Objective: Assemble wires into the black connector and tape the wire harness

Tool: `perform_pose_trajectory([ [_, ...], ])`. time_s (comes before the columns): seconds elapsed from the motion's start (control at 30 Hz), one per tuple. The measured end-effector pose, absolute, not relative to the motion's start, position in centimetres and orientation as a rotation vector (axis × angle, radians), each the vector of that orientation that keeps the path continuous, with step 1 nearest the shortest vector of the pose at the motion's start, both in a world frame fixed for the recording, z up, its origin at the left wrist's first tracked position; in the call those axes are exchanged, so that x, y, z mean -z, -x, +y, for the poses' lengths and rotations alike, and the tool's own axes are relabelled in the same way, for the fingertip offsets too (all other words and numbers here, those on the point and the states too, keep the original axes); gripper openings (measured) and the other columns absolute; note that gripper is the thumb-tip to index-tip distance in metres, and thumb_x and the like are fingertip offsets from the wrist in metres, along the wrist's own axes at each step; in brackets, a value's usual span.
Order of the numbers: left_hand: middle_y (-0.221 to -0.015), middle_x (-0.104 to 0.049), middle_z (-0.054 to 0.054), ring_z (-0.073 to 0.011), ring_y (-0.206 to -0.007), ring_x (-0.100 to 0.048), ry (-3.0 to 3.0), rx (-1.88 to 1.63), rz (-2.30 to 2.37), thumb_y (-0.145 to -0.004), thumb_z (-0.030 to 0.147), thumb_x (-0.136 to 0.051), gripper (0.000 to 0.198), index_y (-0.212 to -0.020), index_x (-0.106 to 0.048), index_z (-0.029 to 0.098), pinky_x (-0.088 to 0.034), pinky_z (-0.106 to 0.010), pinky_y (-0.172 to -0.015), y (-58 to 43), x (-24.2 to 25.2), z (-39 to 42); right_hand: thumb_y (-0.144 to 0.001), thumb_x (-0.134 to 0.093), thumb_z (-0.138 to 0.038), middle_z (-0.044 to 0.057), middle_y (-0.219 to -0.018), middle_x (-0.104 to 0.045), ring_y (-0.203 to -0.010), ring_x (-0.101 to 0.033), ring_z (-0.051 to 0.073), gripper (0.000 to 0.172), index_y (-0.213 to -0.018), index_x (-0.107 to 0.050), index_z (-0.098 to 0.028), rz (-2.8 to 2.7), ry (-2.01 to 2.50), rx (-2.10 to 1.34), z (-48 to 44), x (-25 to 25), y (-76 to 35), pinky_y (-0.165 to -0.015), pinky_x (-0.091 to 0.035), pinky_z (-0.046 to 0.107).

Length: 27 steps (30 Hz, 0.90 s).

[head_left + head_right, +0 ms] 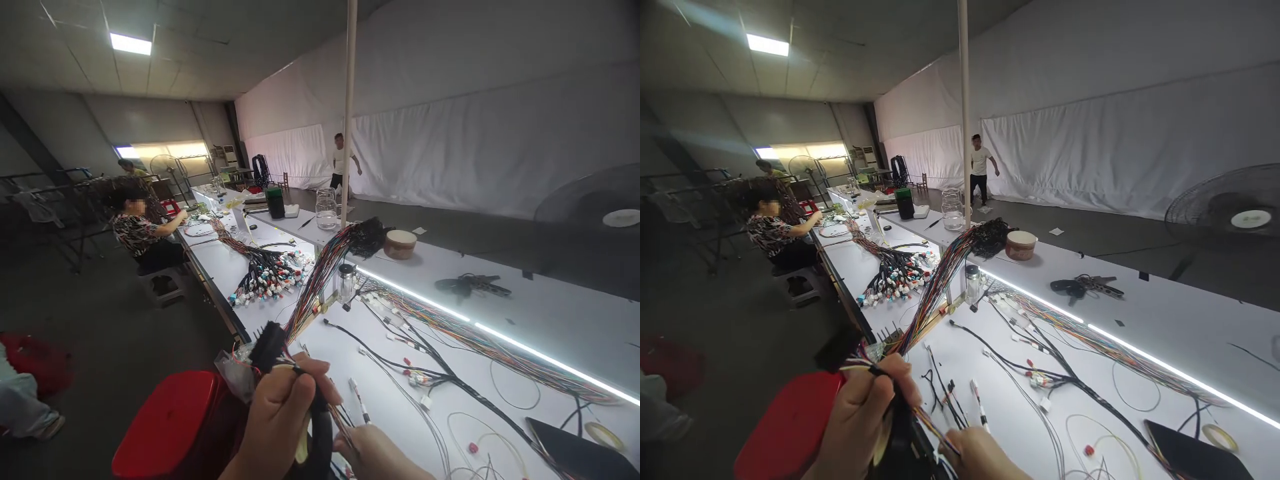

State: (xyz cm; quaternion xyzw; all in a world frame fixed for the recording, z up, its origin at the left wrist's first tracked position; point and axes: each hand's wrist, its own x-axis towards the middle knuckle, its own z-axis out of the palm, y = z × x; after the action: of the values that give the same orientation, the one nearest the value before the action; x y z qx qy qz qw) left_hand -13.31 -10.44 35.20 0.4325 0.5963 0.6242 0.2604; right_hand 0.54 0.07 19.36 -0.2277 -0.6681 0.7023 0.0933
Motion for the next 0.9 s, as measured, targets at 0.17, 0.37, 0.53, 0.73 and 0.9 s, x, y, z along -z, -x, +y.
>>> perform_pose_trajectory([
  [0.17,-0.099,-0.073,-0.009,-0.0260,-0.098,-0.064,-1.299,-1.452,1.857,-0.089,0.043,-0.055,0.029,-0.093,-0.077,0.024,-0.048,-0.037,-0.091,13.7,-35.6,-9.7,-0.066,-0.065,-0.010,0.000,-0.094,-0.062,-0.075,-0.056,0.016,0.062,-0.123,-0.055,-0.030,-2.103,0.573,-1.787,0.3,-22.7,-1.5,-0.070,-0.045,0.028],
  [0.37,-0.105,-0.071,-0.009,-0.0264,-0.101,-0.063,-1.278,-1.509,1.974,-0.086,0.042,-0.058,0.028,-0.099,-0.075,0.024,-0.050,-0.036,-0.089,13.0,-34.8,-8.9,-0.085,-0.058,-0.016,0.003,-0.111,-0.047,-0.065,-0.051,0.010,0.047,-0.124,-0.047,-0.037,-1.818,0.275,-1.423,-1.4,-29.7,0.2,-0.057,-0.045,0.025],
  [0.53,-0.083,-0.072,-0.007,-0.0188,-0.071,-0.063,-1.025,-1.670,1.777,-0.091,0.043,-0.052,0.032,-0.096,-0.073,0.019,-0.051,-0.029,-0.068,12.4,-32.9,-9.5,-0.091,-0.054,-0.043,0.004,-0.087,-0.054,-0.060,-0.054,0.014,0.019,-0.093,-0.061,-0.026,-1.599,0.320,-1.720,-0.9,-28.8,-0.3,-0.051,-0.045,0.026],
  [0.73,-0.091,-0.070,-0.011,-0.0245,-0.087,-0.063,-1.417,-1.637,1.500,-0.093,0.043,-0.046,0.038,-0.085,-0.074,0.018,-0.050,-0.036,-0.080,13.4,-33.0,-9.3,-0.086,-0.059,-0.037,-0.002,-0.077,-0.055,-0.036,-0.041,0.004,0.038,-0.120,-0.046,-0.028,-1.335,0.658,-2.585,0.1,-29.6,-0.5,-0.031,-0.023,0.014],
  [0.9,-0.095,-0.068,-0.010,-0.0233,-0.088,-0.062,-1.680,-1.727,1.818,-0.089,0.032,-0.055,0.021,-0.091,-0.072,0.021,-0.050,-0.034,-0.079,13.9,-33.6,-8.7,-0.079,-0.057,-0.018,0.006,-0.119,-0.053,-0.062,-0.056,0.009,0.045,-0.122,-0.050,-0.031,-1.720,0.441,-2.018,-0.1,-29.9,-2.2,-0.052,-0.046,0.023],
])
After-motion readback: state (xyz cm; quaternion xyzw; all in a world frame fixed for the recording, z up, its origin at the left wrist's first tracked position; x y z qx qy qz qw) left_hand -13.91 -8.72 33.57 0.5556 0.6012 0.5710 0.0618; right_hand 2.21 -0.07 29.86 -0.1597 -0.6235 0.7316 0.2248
